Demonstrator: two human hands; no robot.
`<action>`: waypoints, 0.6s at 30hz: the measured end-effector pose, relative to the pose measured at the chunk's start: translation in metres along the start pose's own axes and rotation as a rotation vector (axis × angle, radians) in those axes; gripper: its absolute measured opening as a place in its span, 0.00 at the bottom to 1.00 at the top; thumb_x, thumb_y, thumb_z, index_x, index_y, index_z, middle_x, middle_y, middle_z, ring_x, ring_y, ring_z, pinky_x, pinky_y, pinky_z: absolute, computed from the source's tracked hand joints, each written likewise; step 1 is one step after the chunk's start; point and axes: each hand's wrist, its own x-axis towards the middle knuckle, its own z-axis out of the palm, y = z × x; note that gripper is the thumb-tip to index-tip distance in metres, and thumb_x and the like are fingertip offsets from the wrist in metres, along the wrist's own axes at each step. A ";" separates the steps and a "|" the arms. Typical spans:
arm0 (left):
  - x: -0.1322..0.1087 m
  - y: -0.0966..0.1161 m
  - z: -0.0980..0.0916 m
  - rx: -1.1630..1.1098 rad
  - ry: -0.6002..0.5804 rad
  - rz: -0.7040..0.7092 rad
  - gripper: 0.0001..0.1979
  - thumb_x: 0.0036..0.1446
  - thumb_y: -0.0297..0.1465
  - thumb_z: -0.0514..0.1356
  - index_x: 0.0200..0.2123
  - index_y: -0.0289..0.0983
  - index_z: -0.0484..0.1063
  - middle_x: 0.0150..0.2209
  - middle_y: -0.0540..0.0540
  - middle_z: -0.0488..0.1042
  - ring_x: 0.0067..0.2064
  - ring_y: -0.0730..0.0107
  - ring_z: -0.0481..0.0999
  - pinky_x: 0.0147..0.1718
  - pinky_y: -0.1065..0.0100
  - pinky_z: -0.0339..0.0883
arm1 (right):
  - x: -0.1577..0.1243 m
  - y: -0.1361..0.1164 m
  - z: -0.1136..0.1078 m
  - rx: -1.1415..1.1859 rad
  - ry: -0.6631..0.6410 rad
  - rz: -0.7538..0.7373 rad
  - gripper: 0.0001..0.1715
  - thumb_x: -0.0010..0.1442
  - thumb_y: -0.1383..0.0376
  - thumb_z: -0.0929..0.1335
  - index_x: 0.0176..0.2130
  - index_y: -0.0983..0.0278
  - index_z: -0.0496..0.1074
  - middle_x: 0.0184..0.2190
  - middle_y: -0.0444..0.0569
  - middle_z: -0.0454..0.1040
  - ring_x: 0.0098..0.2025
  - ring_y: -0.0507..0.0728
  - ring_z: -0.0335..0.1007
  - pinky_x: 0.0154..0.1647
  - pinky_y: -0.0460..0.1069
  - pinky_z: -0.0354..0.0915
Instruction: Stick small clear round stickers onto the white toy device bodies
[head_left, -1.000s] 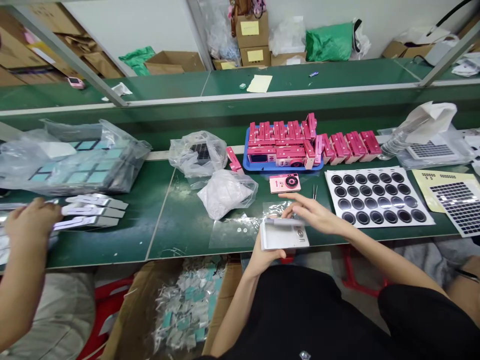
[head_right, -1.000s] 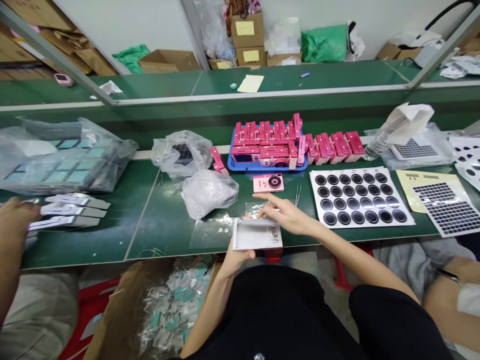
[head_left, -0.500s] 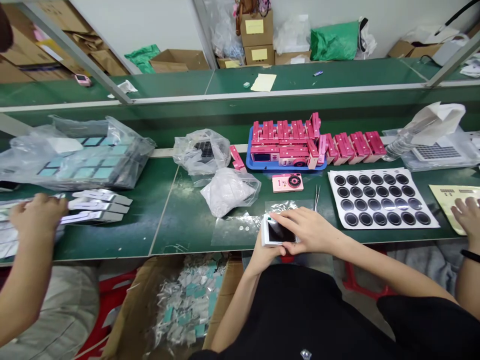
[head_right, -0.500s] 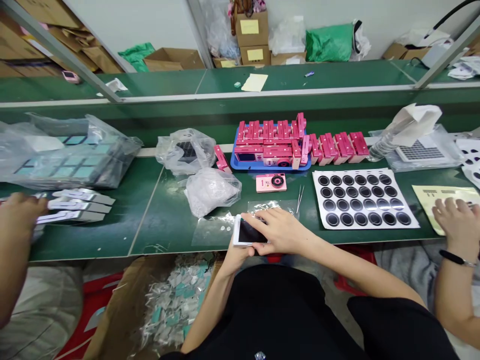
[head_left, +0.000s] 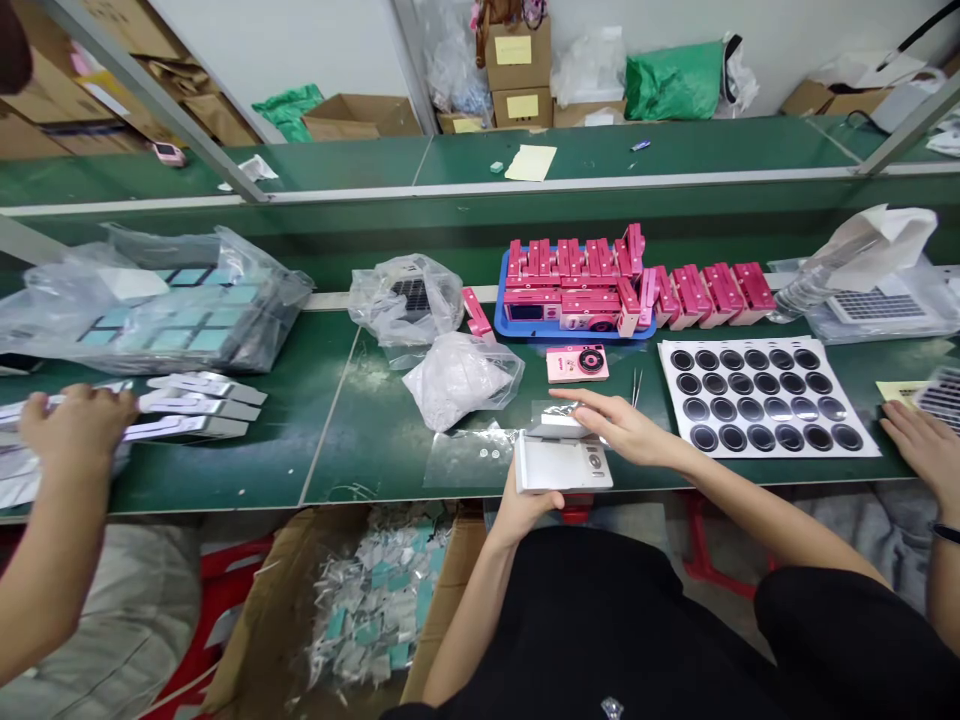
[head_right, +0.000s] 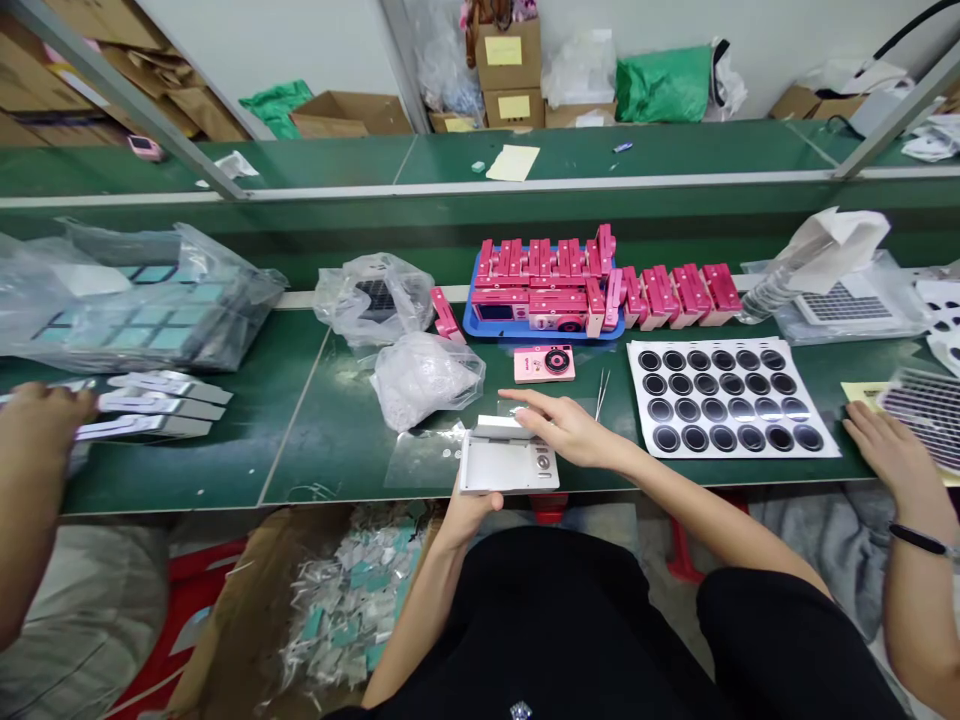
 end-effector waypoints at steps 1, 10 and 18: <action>-0.001 -0.002 -0.001 -0.002 0.004 -0.003 0.50 0.27 0.51 0.77 0.54 0.35 0.70 0.44 0.37 0.79 0.51 0.46 0.77 0.54 0.52 0.68 | 0.003 0.001 -0.002 0.063 0.019 0.023 0.27 0.70 0.54 0.58 0.62 0.60 0.66 0.39 0.48 0.79 0.41 0.56 0.74 0.46 0.52 0.69; -0.004 -0.006 -0.012 -0.045 0.018 -0.043 0.52 0.24 0.57 0.75 0.53 0.37 0.71 0.44 0.38 0.80 0.48 0.46 0.78 0.52 0.51 0.70 | 0.021 0.015 0.014 0.340 0.111 0.157 0.24 0.64 0.57 0.64 0.55 0.63 0.72 0.45 0.51 0.77 0.37 0.53 0.71 0.38 0.50 0.71; -0.009 -0.009 -0.018 -0.102 0.000 -0.073 0.51 0.23 0.57 0.74 0.51 0.36 0.74 0.42 0.38 0.80 0.49 0.44 0.78 0.55 0.49 0.68 | 0.006 -0.002 0.019 0.294 0.315 -0.012 0.21 0.67 0.53 0.62 0.49 0.61 0.77 0.49 0.49 0.79 0.49 0.58 0.75 0.52 0.55 0.69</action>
